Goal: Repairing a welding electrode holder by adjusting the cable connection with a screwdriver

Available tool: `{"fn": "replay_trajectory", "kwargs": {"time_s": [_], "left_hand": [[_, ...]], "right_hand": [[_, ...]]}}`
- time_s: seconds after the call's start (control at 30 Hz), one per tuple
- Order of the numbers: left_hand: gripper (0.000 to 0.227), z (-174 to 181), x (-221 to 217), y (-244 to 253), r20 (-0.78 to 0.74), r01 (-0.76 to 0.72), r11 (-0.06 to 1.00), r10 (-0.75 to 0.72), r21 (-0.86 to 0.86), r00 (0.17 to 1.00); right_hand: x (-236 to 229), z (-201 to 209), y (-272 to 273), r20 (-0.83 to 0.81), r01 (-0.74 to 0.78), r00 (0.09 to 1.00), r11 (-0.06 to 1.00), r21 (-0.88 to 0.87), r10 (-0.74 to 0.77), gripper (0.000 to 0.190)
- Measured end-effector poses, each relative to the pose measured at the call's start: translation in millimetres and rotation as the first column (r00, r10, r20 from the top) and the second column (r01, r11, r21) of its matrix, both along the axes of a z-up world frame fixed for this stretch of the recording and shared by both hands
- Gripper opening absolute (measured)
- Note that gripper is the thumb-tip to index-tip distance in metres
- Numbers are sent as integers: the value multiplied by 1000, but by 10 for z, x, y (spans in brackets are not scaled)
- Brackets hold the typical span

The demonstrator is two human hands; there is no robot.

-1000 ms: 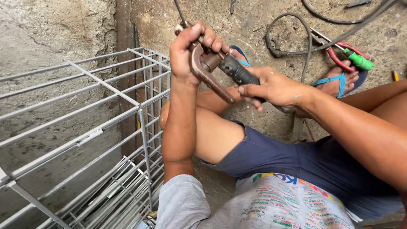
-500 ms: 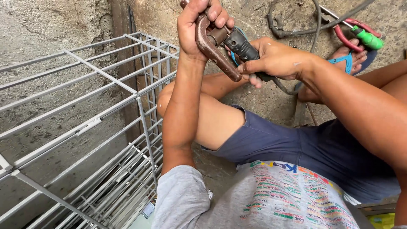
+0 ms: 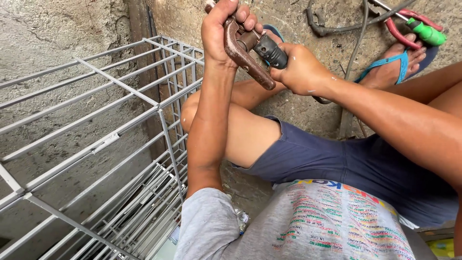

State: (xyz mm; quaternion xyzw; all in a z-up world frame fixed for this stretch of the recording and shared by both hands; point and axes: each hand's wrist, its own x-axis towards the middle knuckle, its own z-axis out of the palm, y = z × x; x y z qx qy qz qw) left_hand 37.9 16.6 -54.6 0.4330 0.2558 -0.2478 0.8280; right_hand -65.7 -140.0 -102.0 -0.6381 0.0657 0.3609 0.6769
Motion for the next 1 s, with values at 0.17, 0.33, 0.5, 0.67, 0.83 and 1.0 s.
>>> {"fn": "replay_trajectory", "kwargs": {"time_s": [0.17, 0.33, 0.5, 0.67, 0.83, 1.0], "left_hand": [[20, -57, -60, 23, -28, -40, 999, 40, 2, 999], [20, -88, -88, 36, -30, -48, 999, 49, 12, 998], [22, -46, -174, -39, -88, -93, 994, 97, 53, 991], [28, -4, -213, -94, -126, -80, 992, 92, 95, 988], [27, -19, -226, -104, -97, -87, 982, 104, 166, 990], [17, -124, -14, 259, -76, -6, 999, 3, -31, 997]], "right_hand": [[-76, -7, 29, -21, -26, 999, 993, -117, 24, 24], [-115, -56, 72, -8, -11, 1000, 987, -163, 10, 20], [-217, -114, 112, 39, -2, 999, 980, -200, 10, 28], [-235, -46, 106, 58, 13, 998, 984, -176, -3, 27], [-255, -85, 152, 21, 26, 1000, 978, -207, -22, 38], [50, 226, -12, -73, -82, 994, 996, 47, 85, 22]]}}
